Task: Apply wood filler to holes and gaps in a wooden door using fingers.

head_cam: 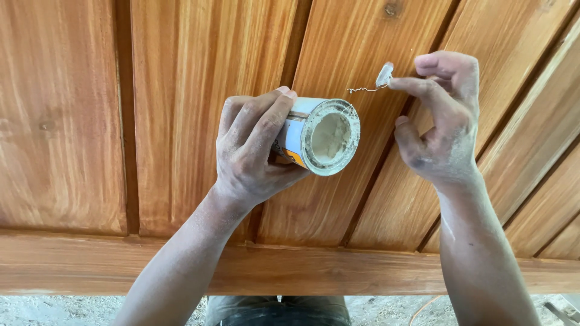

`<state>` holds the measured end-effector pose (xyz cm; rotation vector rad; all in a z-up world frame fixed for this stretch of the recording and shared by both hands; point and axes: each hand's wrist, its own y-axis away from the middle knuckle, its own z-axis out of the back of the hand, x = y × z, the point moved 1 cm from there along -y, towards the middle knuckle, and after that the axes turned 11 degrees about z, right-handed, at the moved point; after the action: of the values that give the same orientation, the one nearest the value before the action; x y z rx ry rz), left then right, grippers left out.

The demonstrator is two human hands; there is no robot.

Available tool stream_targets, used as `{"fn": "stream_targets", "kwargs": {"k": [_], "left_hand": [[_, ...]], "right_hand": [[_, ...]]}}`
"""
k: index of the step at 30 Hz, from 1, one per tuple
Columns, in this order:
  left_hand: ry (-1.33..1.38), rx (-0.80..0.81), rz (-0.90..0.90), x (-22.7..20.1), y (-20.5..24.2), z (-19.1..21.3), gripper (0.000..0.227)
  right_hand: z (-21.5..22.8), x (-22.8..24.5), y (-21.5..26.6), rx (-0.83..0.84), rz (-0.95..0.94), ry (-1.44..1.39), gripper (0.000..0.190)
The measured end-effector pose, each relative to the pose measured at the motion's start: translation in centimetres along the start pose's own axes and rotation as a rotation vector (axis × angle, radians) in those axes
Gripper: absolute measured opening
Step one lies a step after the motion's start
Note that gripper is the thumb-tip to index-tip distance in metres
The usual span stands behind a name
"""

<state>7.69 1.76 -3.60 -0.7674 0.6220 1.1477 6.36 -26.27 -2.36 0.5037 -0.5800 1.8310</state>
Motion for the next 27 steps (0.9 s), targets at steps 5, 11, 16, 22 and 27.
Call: {"fn": "stream_targets", "kwargs": {"k": [5, 11, 16, 22, 27], "left_hand": [[0.052, -0.02, 0.01, -0.1, -0.4, 0.3, 0.079], [0.084, -0.024, 0.024, 0.0, -0.5, 0.6, 0.077], [0.102, -0.013, 0.043, -0.1, -0.7, 0.8, 0.077], [0.115, 0.031, 0.038, 0.0, -0.9, 1.1, 0.081], [0.119, 0.028, 0.042, 0.2, -0.8, 0.7, 0.081]], "right_hand": [[-0.1, -0.8, 0.5, 0.021, 0.029, 0.035, 0.045], [0.2, -3.4, -2.7, -0.065, 0.144, 0.043, 0.038], [0.2, -2.5, -5.8, 0.024, 0.147, 0.069, 0.049], [0.5, -2.6, -5.4, 0.108, 0.216, 0.312, 0.045], [0.8, 0.9, -8.8, 0.166, 0.196, 0.381, 0.058]]}}
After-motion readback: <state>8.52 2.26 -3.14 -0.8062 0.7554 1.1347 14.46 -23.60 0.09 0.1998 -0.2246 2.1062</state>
